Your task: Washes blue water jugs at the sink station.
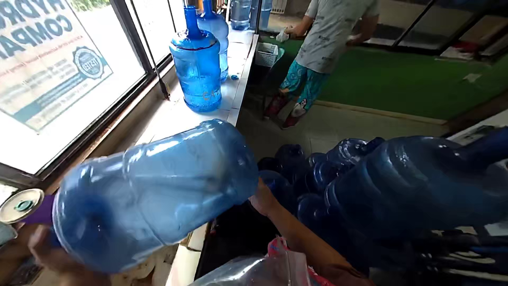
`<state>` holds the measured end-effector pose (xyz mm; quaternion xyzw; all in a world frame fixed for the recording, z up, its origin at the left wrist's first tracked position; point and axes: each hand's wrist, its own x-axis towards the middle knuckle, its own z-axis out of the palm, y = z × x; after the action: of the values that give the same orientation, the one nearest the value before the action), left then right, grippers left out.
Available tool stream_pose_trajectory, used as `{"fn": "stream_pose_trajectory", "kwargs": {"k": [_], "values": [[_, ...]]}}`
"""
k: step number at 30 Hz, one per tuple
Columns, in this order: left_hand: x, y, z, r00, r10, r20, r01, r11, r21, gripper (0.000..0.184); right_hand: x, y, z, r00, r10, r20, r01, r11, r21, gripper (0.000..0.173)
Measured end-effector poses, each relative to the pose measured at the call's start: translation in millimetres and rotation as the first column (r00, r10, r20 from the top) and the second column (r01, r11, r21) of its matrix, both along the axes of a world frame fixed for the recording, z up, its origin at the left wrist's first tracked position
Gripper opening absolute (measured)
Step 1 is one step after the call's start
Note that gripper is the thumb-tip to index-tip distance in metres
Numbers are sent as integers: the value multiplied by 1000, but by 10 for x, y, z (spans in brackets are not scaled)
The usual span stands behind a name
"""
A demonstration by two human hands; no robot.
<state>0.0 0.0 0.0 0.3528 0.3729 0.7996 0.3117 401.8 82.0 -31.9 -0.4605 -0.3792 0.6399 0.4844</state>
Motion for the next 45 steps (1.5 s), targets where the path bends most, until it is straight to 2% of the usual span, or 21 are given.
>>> {"fn": "stream_pose_trajectory", "kwargs": {"k": [2, 3, 5, 6, 8, 10, 13, 15, 17, 19, 21, 23, 25, 27, 29, 32, 35, 37, 40, 42, 45], "values": [[39, 464, 528, 995, 37, -87, -38, 999, -13, 23, 227, 212, -23, 977, 15, 213, -19, 1000, 21, 54], [128, 697, 747, 995, 68, -77, -68, 998, 1, 19, 355, 338, -80, 930, -19, 368, -18, 995, 98, 54], [395, 1149, 1064, 991, 106, -87, -100, 993, 61, 18, 650, 564, -351, 733, -204, 649, 6, 956, 294, 62], [521, 1399, 1128, 982, 138, -126, -122, 985, 126, 25, 806, 632, -483, 618, -263, 741, 9, 945, 328, 67], [778, 1899, 1161, 945, 223, -239, -159, 953, 260, 43, 1067, 682, -697, 445, -225, 867, 13, 969, 245, 75], [993, 2364, 1130, 886, 308, -347, -176, 915, 363, 51, 1237, 652, -884, 382, -81, 920, 15, 997, 81, 81], [1111, 2999, 1094, 794, 309, -524, -151, 934, 323, 58, 1333, 565, -1136, 415, 47, 908, 2, 999, -52, 87], [1077, 3331, 1160, 646, 249, -721, -262, 960, 97, 74, 1340, 534, -1237, 445, 5, 896, 2, 1000, -6, 82], [1061, 3533, 1307, 459, 28, -888, -451, 869, -206, 91, 1336, 539, -1278, 465, -45, 884, 19, 999, 40, 78], [1048, 3671, 1269, 348, -198, -917, -533, 762, -367, 93, 1313, 537, -1335, 512, -140, 848, 78, 990, 116, 82], [984, 3801, 1082, 297, -216, -930, -554, 755, -352, 88, 1274, 506, -1423, 572, -295, 765, 178, 955, 236, 95], [897, 3843, 927, 295, -185, -938, -460, 833, -309, 84, 1251, 452, -1541, 637, -409, 654, 267, 912, 311, 103], [828, 3795, 771, 311, -154, -938, -324, 910, -257, 82, 1248, 405, -1678, 701, -443, 559, 332, 896, 294, 104], [771, 3639, 617, 324, -195, -926, -244, 928, -281, 90, 1233, 407, -1818, 727, -458, 512, 358, 889, 287, 86], [706, 3386, 389, 319, -270, -909, -225, 910, -349, 89, 1213, 446, -1772, 714, -455, 532, 380, 890, 252, 66], [590, 2843, -45, 354, -336, -873, -238, 870, -432, 80, 1187, 533, -1485, 717, -513, 473, 413, 858, 305, 60], [467, 2002, -406, 491, -341, -802, -217, 844, -491, 72, 1134, 560, -897, 756, -574, 314, 405, 787, 464, 55], [306, 1344, -690, 570, -275, -774, -244, 843, -479, 64, 1081, 531, -385, 779, -572, 256, 350, 736, 580, 52], [-45, 260, -1133, 695, -162, -700, -317, 805, -501, 59, 902, 327, 398, 819, -553, 154, 245, 579, 777, 43], [-213, -536, -1310, 755, -90, -649, -395, 728, -561, 59, 713, 60, 870, 855, -508, 105, 159, 449, 879, 40], [-393, -1662, -1431, 817, -48, -574, -460, 546, -700, 55, 329, -452, 1435, 902, -415, 121, 13, 304, 952, 40]]}}
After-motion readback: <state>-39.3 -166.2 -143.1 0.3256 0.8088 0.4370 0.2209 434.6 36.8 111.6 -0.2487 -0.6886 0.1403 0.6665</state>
